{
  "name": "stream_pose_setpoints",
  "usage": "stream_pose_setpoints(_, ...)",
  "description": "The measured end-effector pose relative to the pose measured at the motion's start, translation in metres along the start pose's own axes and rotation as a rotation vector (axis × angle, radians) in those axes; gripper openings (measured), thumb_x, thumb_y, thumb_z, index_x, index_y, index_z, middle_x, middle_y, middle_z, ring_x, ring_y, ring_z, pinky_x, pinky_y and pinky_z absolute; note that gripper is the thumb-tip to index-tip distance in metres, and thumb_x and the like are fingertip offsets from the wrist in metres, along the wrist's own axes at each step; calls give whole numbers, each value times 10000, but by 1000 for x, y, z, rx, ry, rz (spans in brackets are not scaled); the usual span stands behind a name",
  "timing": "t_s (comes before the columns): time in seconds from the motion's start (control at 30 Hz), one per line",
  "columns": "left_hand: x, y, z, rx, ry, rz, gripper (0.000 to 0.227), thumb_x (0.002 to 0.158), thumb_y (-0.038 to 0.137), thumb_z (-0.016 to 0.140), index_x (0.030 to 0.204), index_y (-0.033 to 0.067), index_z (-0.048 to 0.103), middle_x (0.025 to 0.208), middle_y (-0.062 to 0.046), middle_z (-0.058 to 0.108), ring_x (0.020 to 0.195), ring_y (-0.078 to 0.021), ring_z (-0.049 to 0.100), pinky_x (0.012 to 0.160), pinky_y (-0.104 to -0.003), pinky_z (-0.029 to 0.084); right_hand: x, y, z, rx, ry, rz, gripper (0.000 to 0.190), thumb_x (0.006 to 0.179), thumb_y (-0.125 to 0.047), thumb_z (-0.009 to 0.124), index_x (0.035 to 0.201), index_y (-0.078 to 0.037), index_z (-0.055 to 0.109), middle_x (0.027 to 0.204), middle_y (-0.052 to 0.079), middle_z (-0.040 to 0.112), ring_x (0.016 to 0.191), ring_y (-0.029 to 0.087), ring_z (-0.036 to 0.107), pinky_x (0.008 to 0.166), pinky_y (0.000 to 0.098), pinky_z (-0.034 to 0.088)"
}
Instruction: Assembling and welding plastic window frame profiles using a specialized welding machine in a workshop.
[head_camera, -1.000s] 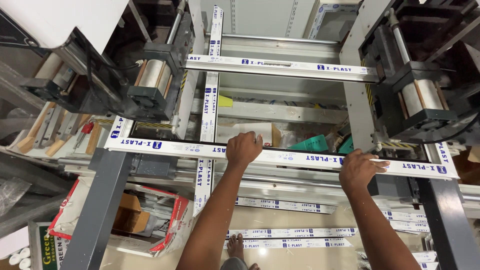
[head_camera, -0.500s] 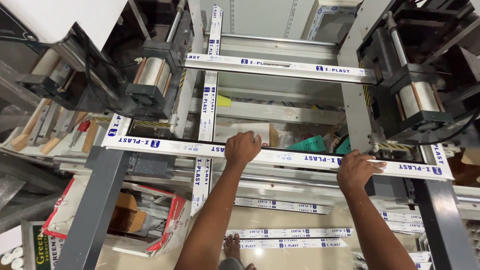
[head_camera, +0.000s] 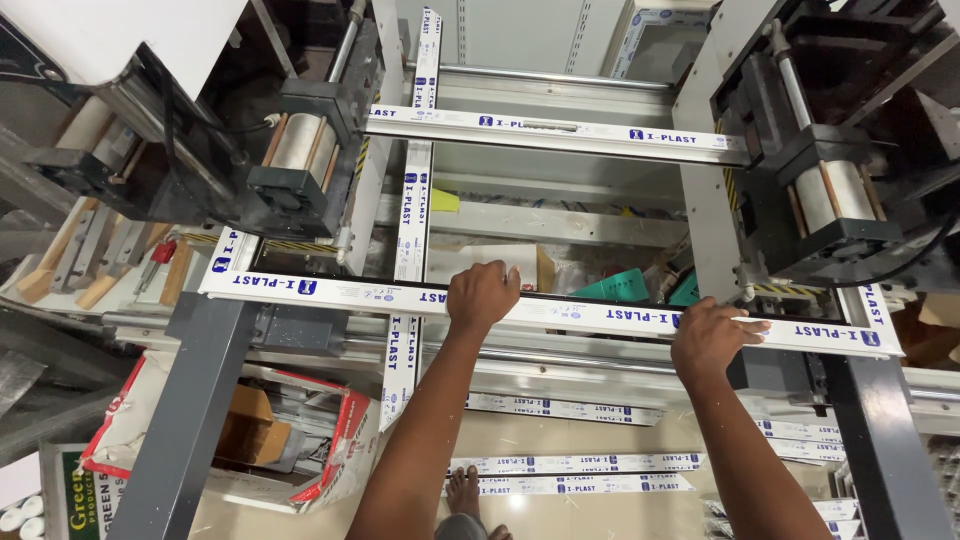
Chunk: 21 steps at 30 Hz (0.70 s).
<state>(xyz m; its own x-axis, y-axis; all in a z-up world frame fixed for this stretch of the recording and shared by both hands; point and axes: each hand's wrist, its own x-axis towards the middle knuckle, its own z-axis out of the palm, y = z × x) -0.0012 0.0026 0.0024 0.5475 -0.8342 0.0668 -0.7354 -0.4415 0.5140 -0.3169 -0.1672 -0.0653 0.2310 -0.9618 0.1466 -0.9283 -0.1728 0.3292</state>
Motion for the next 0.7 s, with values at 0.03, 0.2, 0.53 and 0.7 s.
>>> stream_pose_setpoints(0.03,0,0,1,0,0,0,414,968,421,568,875,64,755,832,-205,731,803,-412,718,780,-508,566,2,0,5,0,0,0,393,911,-229,686,1141,86,641,1377,481,512,1248,776,374,995,796,369)
stream_pose_setpoints(0.2,1,-2,3,10,14,15,417,968,419,568,859,63,755,820,-206,731,798,-412,718,782,-506,566,5,1,13,-21,4,0,387,928,-244,674,1132,83,644,1397,473,506,1244,778,372,995,778,388)
stream_pose_setpoints(0.53,2,-1,3,26,-4,1,417,976,422,561,847,75,754,808,-201,733,786,-407,721,762,-503,570,3,0,7,-45,-24,-8,437,901,-249,683,1178,84,631,1390,470,505,1250,771,371,997,780,385)
stream_pose_setpoints(0.7,2,-2,4,21,4,1,416,975,420,561,847,76,758,808,-199,734,788,-404,724,764,-500,571,1,-2,8,-10,20,17,420,908,-232,694,1175,88,642,1415,465,497,1262,771,384,1012,775,388)
